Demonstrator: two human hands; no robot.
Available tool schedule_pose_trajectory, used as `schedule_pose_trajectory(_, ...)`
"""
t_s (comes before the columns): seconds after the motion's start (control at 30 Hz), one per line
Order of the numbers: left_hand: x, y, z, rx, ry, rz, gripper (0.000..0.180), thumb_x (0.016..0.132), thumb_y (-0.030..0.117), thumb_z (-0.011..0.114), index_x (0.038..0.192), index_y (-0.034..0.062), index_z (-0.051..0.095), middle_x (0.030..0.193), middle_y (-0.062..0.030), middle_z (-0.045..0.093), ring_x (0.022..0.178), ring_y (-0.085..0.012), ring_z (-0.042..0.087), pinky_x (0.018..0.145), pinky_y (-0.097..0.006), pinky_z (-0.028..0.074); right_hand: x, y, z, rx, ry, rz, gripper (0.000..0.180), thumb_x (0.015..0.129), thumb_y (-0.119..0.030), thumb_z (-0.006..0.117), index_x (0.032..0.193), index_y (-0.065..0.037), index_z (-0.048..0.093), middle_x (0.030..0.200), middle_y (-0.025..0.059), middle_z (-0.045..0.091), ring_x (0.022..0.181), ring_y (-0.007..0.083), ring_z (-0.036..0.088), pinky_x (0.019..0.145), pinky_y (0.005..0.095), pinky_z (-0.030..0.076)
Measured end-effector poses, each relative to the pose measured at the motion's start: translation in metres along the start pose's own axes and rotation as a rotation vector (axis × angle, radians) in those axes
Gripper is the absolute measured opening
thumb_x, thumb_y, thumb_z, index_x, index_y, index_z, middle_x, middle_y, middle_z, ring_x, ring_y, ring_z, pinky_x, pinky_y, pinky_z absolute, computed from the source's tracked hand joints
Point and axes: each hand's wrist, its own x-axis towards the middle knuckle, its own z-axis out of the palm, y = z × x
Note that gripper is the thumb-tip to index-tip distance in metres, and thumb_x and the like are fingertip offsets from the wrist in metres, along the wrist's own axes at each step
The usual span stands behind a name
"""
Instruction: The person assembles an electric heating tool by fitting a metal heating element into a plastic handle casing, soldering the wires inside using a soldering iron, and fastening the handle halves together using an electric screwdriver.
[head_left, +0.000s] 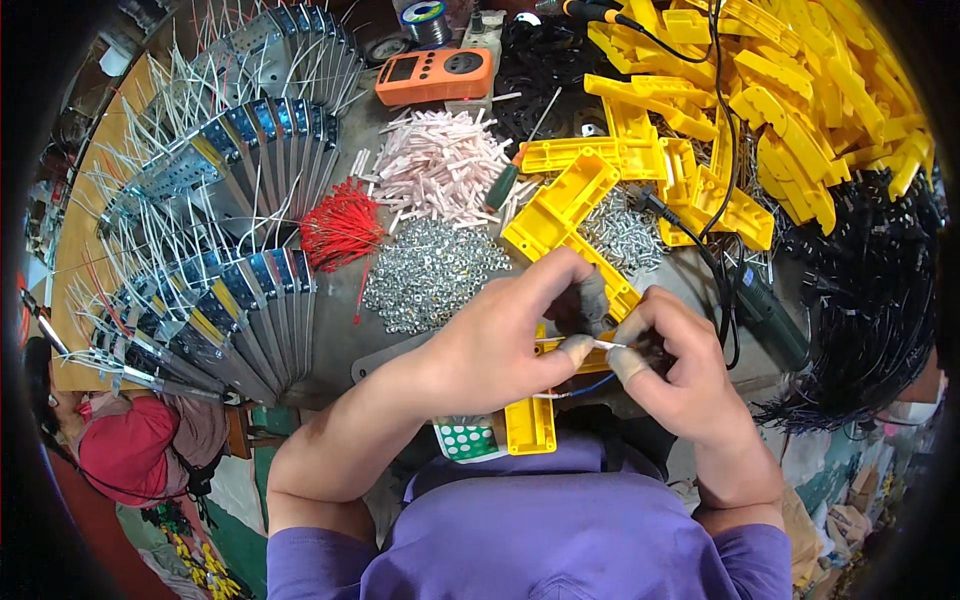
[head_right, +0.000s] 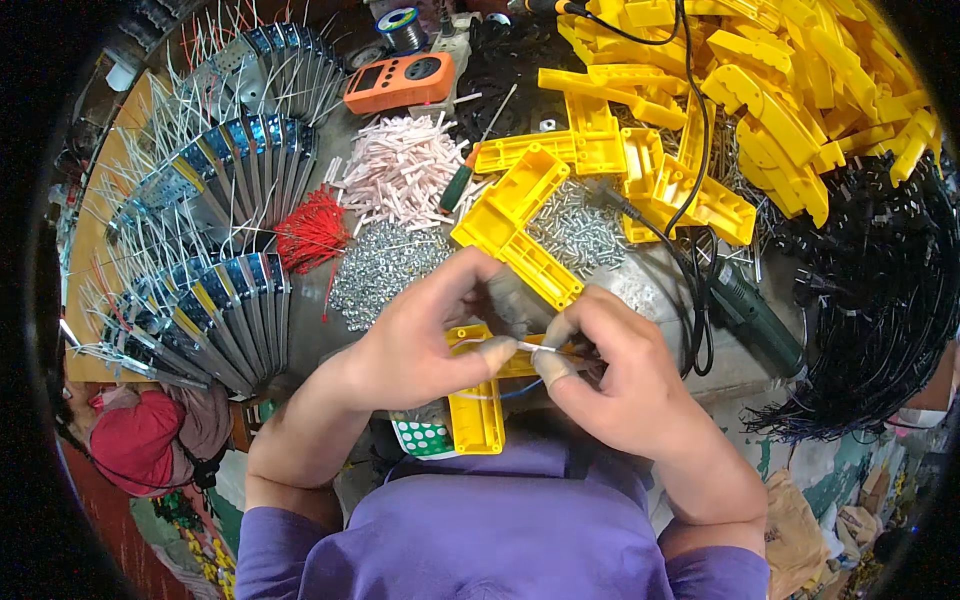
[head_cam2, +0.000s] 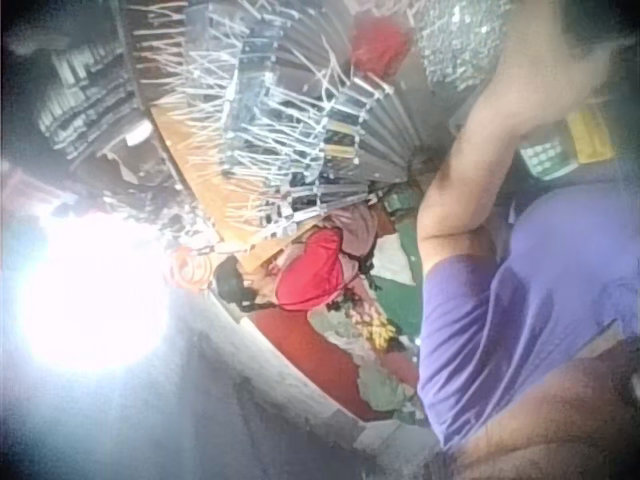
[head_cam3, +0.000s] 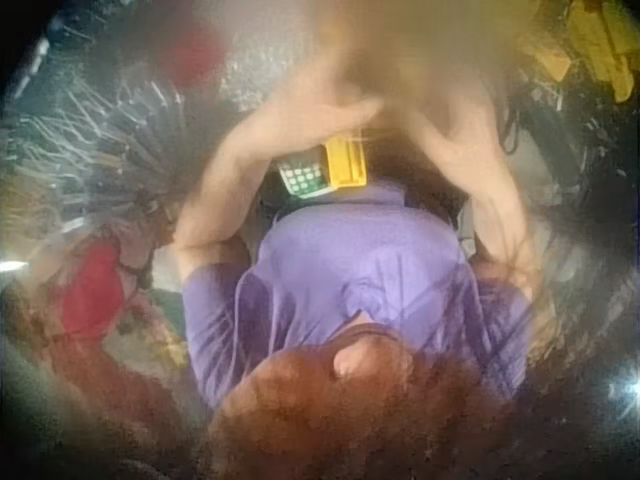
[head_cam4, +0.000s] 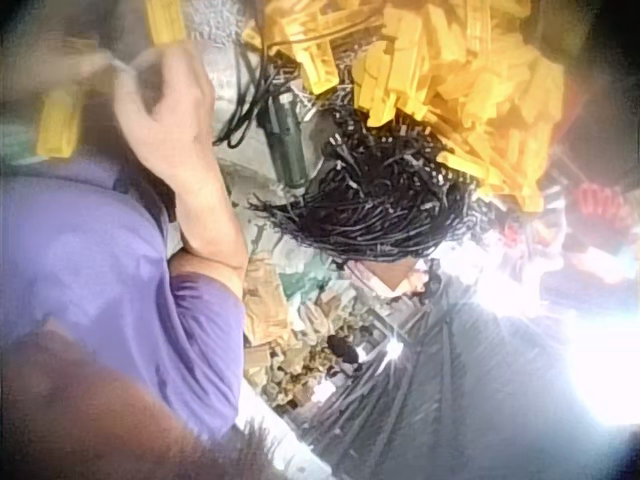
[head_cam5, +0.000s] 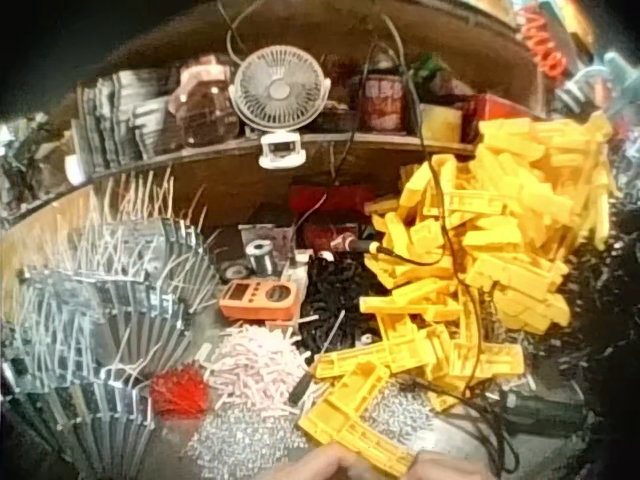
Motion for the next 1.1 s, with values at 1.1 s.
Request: schedule_pose_trajectory(1.1,-0.035,-0.032,0.034,0.547,0.477,0.576,0.045,0.063,-0.003,0.08,0.096,0.0038,0.049,0.094,-0.0147,0.057,0.081,-0.0338,0.061,0.073,-0.043,0.052,0.007,0.001,-0.008,-0.083,-0.249,-0.101,0.011,0.078,-0.004,0.062,0.086,0.0,0.056,0.078,0.0115,0.055,0.07,0.0257,0.056,0.064,0.0326,0.045)
